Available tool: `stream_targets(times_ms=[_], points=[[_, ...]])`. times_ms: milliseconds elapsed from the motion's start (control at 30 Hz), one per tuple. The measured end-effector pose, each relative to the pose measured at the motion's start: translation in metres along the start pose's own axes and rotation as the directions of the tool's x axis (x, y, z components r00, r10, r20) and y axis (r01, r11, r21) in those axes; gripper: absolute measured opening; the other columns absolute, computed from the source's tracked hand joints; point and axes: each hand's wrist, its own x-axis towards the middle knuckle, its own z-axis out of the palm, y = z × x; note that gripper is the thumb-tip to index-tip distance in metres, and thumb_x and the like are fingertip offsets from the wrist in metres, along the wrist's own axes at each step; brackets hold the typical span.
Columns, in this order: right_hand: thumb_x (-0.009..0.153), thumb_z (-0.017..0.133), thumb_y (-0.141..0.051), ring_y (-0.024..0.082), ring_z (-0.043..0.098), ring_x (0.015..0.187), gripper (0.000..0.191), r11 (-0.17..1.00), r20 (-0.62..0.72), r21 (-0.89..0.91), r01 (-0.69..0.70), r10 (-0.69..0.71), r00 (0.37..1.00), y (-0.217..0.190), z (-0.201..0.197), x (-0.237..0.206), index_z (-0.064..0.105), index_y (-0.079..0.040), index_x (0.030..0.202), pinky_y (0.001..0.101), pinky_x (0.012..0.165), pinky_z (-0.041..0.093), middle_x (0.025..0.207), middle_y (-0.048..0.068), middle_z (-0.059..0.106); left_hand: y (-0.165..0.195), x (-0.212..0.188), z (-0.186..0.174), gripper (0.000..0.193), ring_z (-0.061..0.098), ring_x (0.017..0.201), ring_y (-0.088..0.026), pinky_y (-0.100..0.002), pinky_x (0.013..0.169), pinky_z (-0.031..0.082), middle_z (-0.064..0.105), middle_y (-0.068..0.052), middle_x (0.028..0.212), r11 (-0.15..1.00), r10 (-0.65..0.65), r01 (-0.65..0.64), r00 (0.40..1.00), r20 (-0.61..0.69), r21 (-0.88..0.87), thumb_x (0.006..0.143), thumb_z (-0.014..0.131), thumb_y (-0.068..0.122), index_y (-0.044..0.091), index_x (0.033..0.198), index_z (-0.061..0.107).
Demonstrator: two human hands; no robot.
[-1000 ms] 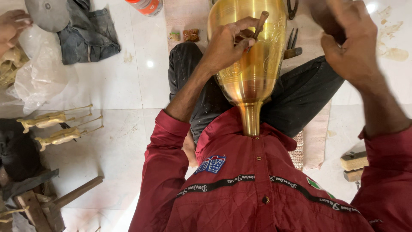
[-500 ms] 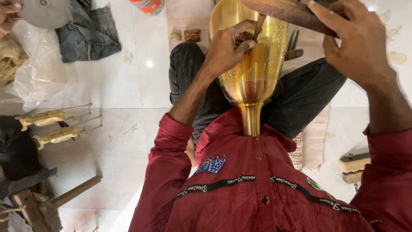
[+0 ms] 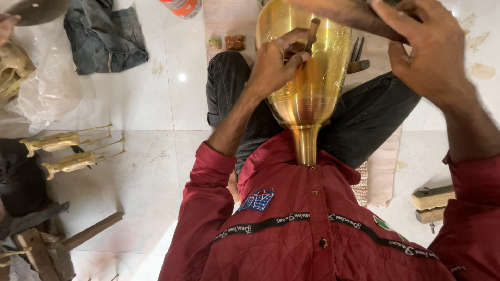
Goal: The person sits on the floor with a large brass vessel held between their legs and engraves decorative patterns into its surface, positioning a chisel against the metal and striking it with a wooden mallet, repeatedly repositioning the chisel along the design.
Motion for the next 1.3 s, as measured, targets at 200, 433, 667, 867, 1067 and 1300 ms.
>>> stream_targets(times_ms=[200, 433, 667, 867, 1067, 1300], points=[[0.093, 0.071, 0.013, 0.035, 0.069, 0.11, 0.062, 0.999, 0.072, -0.038, -0.028, 0.03, 0.997, 0.002, 0.001, -0.003, 0.06, -0.004, 0.151, 0.0428, 0.091, 0.059, 0.127, 0.023, 0.063, 0.003, -0.011, 0.002, 0.037, 0.083, 0.093, -0.02, -0.037, 0.084, 0.071, 0.081, -0.012, 0.107, 0.988, -0.154, 0.154, 0.988, -0.004, 0.012, 0.096, 0.076, 0.007, 0.017, 0.13, 0.067], [0.098, 0.057, 0.02, 0.038, 0.068, 0.124, 0.058, 0.984, -0.131, 0.172, 0.053, -0.031, 0.991, 0.006, 0.007, -0.005, 0.05, 0.003, 0.153, 0.034, 0.099, 0.063, 0.143, 0.029, 0.055, 0.005, -0.02, 0.005, 0.045, 0.081, 0.103, -0.022, -0.036, 0.084, 0.072, 0.079, -0.014, 0.114, 0.992, -0.116, 0.112, 0.99, -0.083, -0.056, 0.097, 0.071, 0.002, 0.018, 0.138, 0.062], [0.099, 0.061, 0.017, 0.036, 0.069, 0.111, 0.06, 0.966, -0.088, 0.257, -0.034, 0.058, 0.994, -0.008, 0.001, 0.005, 0.053, 0.003, 0.157, 0.0354, 0.089, 0.062, 0.136, 0.029, 0.058, -0.001, -0.02, 0.006, 0.05, 0.08, 0.107, -0.023, -0.038, 0.093, 0.07, 0.079, -0.014, 0.116, 0.998, -0.041, 0.037, 0.994, -0.098, -0.041, 0.096, 0.069, -0.005, 0.016, 0.141, 0.06], [0.087, 0.07, 0.013, 0.036, 0.068, 0.098, 0.064, 0.997, 0.159, -0.067, -0.026, 0.036, 0.987, -0.016, -0.01, 0.017, 0.061, -0.006, 0.148, 0.0446, 0.082, 0.058, 0.115, 0.021, 0.064, -0.001, -0.018, 0.005, 0.046, 0.08, 0.108, -0.023, -0.036, 0.091, 0.071, 0.078, -0.016, 0.117, 0.998, -0.047, 0.045, 0.996, -0.073, -0.031, 0.096, 0.067, -0.006, 0.014, 0.138, 0.062], [0.087, 0.073, 0.011, 0.027, 0.069, 0.092, 0.068, 0.975, 0.093, -0.208, 0.08, -0.061, 0.994, -0.012, -0.003, 0.019, 0.063, -0.009, 0.151, 0.0402, 0.075, 0.056, 0.115, 0.013, 0.067, 0.003, -0.014, 0.005, 0.042, 0.081, 0.103, -0.023, -0.037, 0.088, 0.07, 0.081, -0.015, 0.11, 0.994, -0.105, 0.107, 0.992, -0.073, 0.011, 0.096, 0.07, -0.002, 0.014, 0.134, 0.064], [0.09, 0.073, 0.009, 0.026, 0.066, 0.095, 0.063, 0.992, 0.039, -0.1, 0.073, -0.07, 0.997, -0.01, -0.004, 0.017, 0.061, -0.007, 0.15, 0.0354, 0.079, 0.056, 0.118, 0.014, 0.065, 0.003, -0.015, 0.005, 0.038, 0.081, 0.103, -0.024, -0.037, 0.087, 0.072, 0.08, -0.016, 0.11, 0.991, -0.125, 0.128, 0.989, -0.082, 0.035, 0.097, 0.072, 0.002, 0.014, 0.132, 0.066]])
